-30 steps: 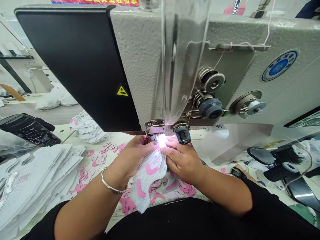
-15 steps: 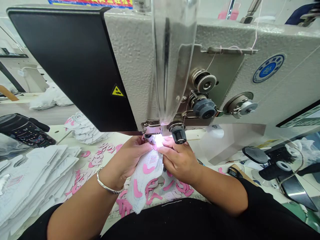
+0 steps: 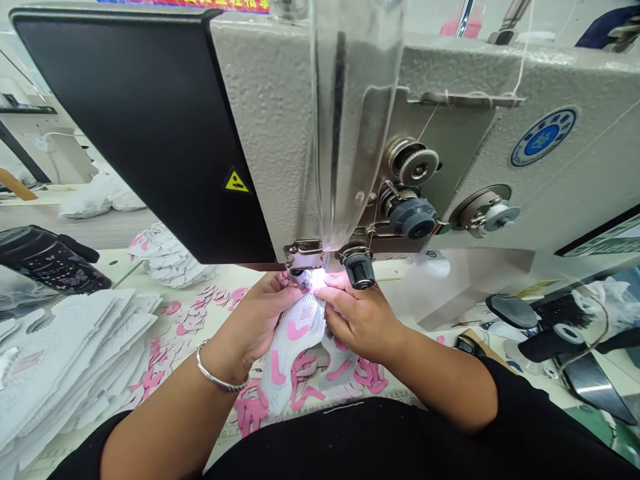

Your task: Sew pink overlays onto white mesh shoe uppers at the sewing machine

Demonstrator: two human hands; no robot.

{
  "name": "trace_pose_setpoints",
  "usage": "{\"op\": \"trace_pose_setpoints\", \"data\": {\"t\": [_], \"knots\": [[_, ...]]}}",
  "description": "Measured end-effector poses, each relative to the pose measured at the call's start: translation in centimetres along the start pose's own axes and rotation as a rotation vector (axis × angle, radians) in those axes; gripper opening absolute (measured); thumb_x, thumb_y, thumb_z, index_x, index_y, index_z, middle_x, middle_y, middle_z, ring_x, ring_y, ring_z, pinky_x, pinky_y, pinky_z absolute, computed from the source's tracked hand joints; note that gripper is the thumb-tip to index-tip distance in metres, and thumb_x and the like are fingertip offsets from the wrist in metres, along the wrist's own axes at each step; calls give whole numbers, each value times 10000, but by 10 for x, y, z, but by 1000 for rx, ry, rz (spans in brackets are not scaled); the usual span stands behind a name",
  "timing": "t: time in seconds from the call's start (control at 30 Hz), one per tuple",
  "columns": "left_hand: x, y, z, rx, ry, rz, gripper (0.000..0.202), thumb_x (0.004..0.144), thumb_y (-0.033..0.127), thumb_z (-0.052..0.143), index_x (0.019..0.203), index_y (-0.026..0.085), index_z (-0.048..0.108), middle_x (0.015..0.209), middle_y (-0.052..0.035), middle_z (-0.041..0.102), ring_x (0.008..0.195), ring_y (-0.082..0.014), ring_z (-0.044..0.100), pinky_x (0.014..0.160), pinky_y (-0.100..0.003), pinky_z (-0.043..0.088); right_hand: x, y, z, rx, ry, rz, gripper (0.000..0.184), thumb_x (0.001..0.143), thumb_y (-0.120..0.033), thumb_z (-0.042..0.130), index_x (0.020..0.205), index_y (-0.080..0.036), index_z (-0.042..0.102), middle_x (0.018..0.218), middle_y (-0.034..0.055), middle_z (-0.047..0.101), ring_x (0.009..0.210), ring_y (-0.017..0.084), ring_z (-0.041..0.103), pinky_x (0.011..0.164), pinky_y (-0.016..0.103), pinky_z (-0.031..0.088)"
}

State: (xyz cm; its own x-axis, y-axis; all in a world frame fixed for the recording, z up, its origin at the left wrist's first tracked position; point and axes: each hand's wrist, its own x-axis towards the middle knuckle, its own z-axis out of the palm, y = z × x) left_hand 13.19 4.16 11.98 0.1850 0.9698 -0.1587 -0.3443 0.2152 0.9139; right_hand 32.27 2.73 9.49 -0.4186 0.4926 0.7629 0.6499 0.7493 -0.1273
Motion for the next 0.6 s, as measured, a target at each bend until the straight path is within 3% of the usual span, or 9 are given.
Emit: {"op": "trace_pose_setpoints", "data": {"t": [0.3,0.6], "knots": [[-13,6,-19,137,-193,-212,202,753,281,774,815,167,619,745,-12,638,616,-118,606,582,-241,518,4,-6,-3,-61,-69,33,256,939,-283,531,1122,-177,676,1023,114,665,1053,259,592,952,457,471],[-1,19,-39,366,-280,-89,286,743,331,777,725,172,540,658,41,508,549,-71,456,493,-187,377,1,-17,-6,-208,-135,66,332,956,-369,529,1200,-174,644,1018,102,673,1013,253,592,906,414,450]]}}
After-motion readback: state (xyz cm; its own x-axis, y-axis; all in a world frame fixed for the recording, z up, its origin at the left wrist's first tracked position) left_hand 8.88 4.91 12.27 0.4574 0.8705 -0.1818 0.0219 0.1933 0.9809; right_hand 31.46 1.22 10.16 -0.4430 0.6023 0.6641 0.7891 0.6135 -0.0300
